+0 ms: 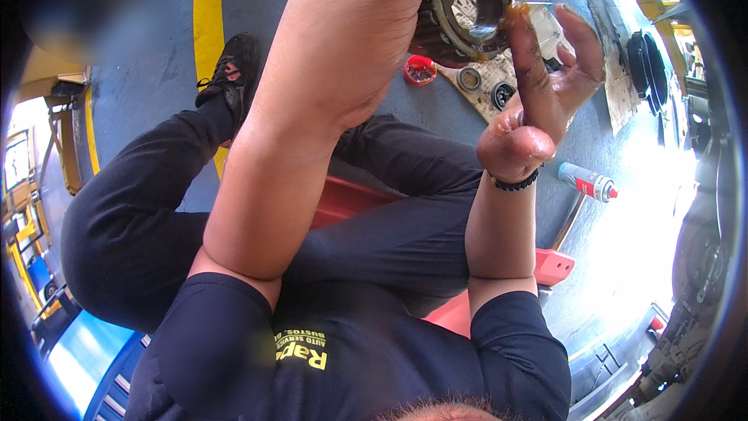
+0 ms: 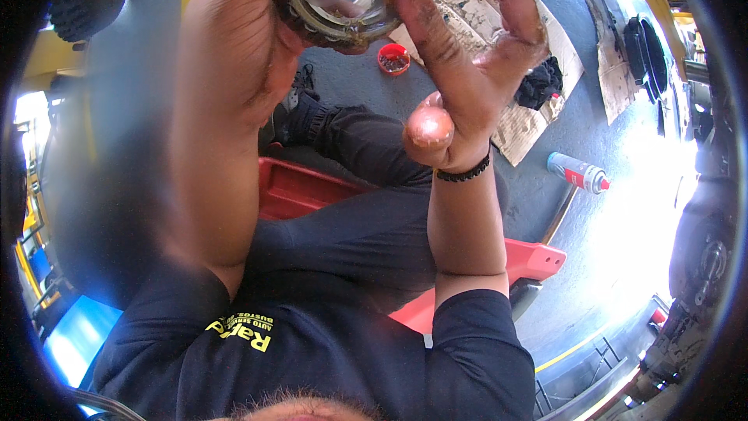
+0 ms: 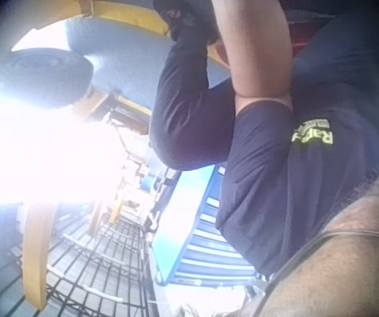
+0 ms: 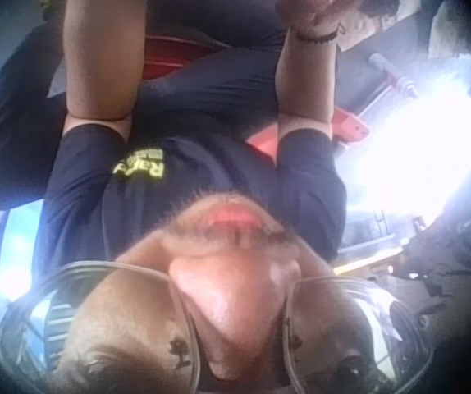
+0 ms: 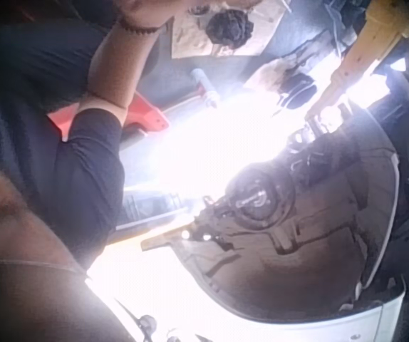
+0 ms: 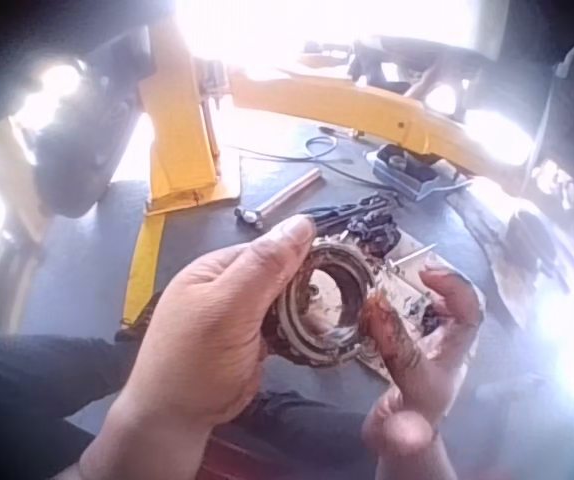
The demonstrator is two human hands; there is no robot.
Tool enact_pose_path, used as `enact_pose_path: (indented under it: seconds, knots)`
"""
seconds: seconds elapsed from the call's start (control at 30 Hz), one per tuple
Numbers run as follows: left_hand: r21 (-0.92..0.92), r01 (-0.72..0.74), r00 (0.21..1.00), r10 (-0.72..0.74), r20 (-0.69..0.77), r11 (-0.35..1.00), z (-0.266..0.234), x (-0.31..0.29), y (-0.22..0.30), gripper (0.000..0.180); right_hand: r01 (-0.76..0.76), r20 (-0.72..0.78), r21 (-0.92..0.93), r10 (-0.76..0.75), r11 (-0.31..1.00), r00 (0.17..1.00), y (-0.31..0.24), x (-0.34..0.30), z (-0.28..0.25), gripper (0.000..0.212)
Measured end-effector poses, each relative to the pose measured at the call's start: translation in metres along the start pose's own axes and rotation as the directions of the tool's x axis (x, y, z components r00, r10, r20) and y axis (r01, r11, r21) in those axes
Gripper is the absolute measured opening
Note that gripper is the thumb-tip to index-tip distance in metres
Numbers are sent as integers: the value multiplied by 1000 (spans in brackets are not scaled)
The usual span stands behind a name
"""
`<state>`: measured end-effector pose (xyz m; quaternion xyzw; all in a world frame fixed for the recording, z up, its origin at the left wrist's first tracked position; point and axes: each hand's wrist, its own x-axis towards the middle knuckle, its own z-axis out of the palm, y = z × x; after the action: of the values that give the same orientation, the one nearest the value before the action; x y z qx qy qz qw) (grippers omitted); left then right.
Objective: The person applies grease to a metal bearing by hand, rotating it to spread the lubricant evenly across the inner and outer surfaces. The person then wipes their hands with a black cloth.
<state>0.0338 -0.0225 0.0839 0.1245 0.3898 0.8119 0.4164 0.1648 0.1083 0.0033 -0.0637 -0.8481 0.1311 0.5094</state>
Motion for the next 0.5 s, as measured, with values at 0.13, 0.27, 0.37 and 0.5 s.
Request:
enact_pose_path:
  seconds: [0.13, 0.27, 0.37, 0.5]
  knots:
    - [32, 13, 1000, -14, 16, 999, -4, 0, 2, 35, 141, -43, 35, -139, 989, 989, 5, 9, -7, 106]
    - [26, 51, 993, -53, 106, 998, -10, 2, 2, 36, 169, -159, 188, -140, 968, 977, 13, 4, -2, 105]
    - [155, 82, 994, -93, 63, 984, -9, 3, 1, 38, 151, -90, 220, -134, 964, 987, 13, 3, -1, 103]
    - [236, 130, 986, -149, 67, 963, -5, 5, 0, 39, 197, -31, 273, -196, 942, 980, 54, -18, -9, 96]
